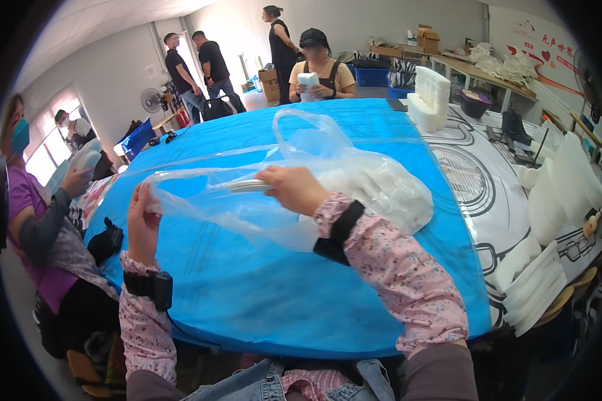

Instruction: Inspecting and organizing black and white shoe upper components and white foam inserts.

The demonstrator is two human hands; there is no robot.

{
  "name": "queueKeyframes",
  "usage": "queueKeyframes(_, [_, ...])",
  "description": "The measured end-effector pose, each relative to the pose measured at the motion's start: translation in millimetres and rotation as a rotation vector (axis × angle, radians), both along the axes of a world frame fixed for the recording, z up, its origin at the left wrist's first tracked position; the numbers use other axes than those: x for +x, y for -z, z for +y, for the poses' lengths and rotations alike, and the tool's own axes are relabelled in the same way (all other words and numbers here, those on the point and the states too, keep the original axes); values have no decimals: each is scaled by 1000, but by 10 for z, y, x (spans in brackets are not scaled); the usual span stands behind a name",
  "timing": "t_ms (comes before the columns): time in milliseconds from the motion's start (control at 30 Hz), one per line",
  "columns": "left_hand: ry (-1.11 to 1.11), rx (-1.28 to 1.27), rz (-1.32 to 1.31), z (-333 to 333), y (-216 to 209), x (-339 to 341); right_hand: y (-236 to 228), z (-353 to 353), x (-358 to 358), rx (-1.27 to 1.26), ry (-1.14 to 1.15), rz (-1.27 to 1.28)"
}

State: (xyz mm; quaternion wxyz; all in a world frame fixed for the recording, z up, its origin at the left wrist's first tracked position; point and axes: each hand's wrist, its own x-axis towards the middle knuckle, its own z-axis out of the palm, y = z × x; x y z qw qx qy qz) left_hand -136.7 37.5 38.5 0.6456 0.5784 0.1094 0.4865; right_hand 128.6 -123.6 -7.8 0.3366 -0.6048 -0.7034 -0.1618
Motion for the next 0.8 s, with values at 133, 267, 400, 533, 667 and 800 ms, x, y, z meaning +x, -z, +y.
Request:
queueKeyframes(133, [30,71,63,-60,60,-263,75,431,-387,-77,-170,-69])
queueKeyframes(267, [15,-97,29,143,284,-268,338,469,294,-333,127,-413])
queueKeyframes(400, [134,-303,-37,301,401,-65,466,-235,1043,-529,657,-401])
queueKeyframes(533, [273,-601,-115,807,567,32,-71,-898,1070,-575,663,-174])
queueKeyframes(667, [519,-487,-11,1021,611,134,-783,-1154,792,-961,917,-266])
queueKeyframes(800, [625,-778,500,666,-59,70,-1251,-1556,917,-773,877,-469])
